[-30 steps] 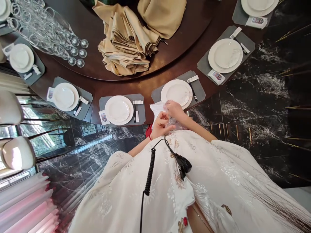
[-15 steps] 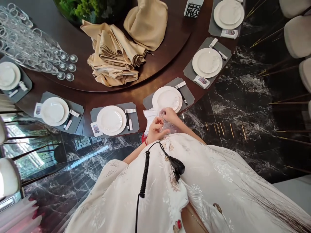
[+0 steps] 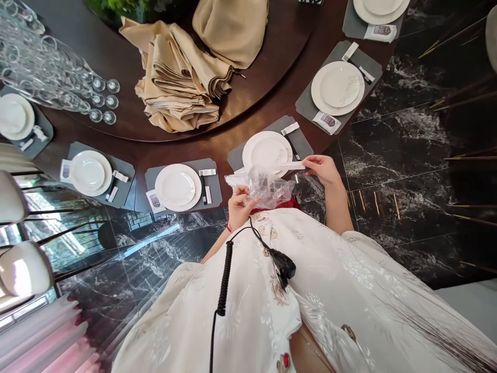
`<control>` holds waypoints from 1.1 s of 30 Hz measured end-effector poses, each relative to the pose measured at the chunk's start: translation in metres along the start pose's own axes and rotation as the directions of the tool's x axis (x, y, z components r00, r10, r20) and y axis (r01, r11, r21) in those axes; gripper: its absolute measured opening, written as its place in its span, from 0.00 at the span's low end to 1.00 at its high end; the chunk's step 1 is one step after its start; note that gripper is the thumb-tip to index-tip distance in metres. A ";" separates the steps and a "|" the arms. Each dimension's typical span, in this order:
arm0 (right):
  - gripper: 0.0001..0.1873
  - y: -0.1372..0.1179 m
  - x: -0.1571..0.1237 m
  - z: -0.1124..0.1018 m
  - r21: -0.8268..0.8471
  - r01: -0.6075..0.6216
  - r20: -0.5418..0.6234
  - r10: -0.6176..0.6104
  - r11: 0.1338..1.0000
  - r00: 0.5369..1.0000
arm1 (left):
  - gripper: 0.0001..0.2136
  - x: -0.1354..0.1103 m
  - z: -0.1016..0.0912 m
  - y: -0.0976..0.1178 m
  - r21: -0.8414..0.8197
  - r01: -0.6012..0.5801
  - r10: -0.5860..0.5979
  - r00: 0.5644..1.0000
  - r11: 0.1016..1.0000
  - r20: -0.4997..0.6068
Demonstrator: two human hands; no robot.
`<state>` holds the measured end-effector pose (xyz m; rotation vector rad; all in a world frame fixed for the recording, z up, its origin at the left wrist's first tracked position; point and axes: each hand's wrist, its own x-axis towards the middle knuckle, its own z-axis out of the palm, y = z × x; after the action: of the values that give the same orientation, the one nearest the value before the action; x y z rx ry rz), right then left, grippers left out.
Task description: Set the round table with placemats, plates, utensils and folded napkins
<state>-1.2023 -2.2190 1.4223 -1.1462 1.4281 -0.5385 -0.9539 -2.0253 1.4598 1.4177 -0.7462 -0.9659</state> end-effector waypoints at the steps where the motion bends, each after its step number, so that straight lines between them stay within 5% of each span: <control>1: 0.17 0.006 0.006 -0.005 0.039 -0.026 -0.026 0.027 0.999 0.999 | 0.34 0.000 0.000 0.000 0.005 -0.002 0.002 1.000 1.000 -0.022; 5: 0.20 0.018 0.024 -0.008 0.177 -0.150 -0.059 0.163 0.973 0.985 | 0.33 0.001 0.002 -0.002 0.047 0.035 -0.031 0.994 0.998 -0.101; 9: 0.21 0.006 0.025 0.012 0.187 -0.194 0.087 0.180 0.963 0.980 | 0.30 0.001 0.012 -0.002 0.059 0.063 -0.053 0.986 0.996 -0.160; 13: 0.19 -0.019 0.015 0.043 0.038 -0.008 0.255 -0.002 0.999 0.967 | 0.29 0.000 0.026 -0.002 0.047 0.062 -0.051 0.976 0.997 -0.212; 18: 0.13 -0.053 0.006 0.076 -0.146 0.300 0.447 -0.207 0.943 0.870 | 0.31 -0.001 0.040 -0.002 0.032 0.029 -0.022 0.979 0.999 -0.202; 23: 0.09 -0.082 0.017 0.074 -0.220 0.467 0.475 -0.325 0.856 0.818 | 0.31 -0.001 0.044 -0.001 0.030 -0.024 0.029 0.981 0.999 -0.192; 33: 0.12 -0.081 0.030 0.075 -0.183 0.187 0.405 -0.099 0.965 0.909 | 0.34 0.001 0.047 -0.003 -0.008 -0.088 0.087 0.989 0.996 -0.124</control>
<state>-1.1015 -2.2565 1.4595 -1.4526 1.0747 -0.2338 -0.9958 -2.0477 1.4595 1.4080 -0.7030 -0.8065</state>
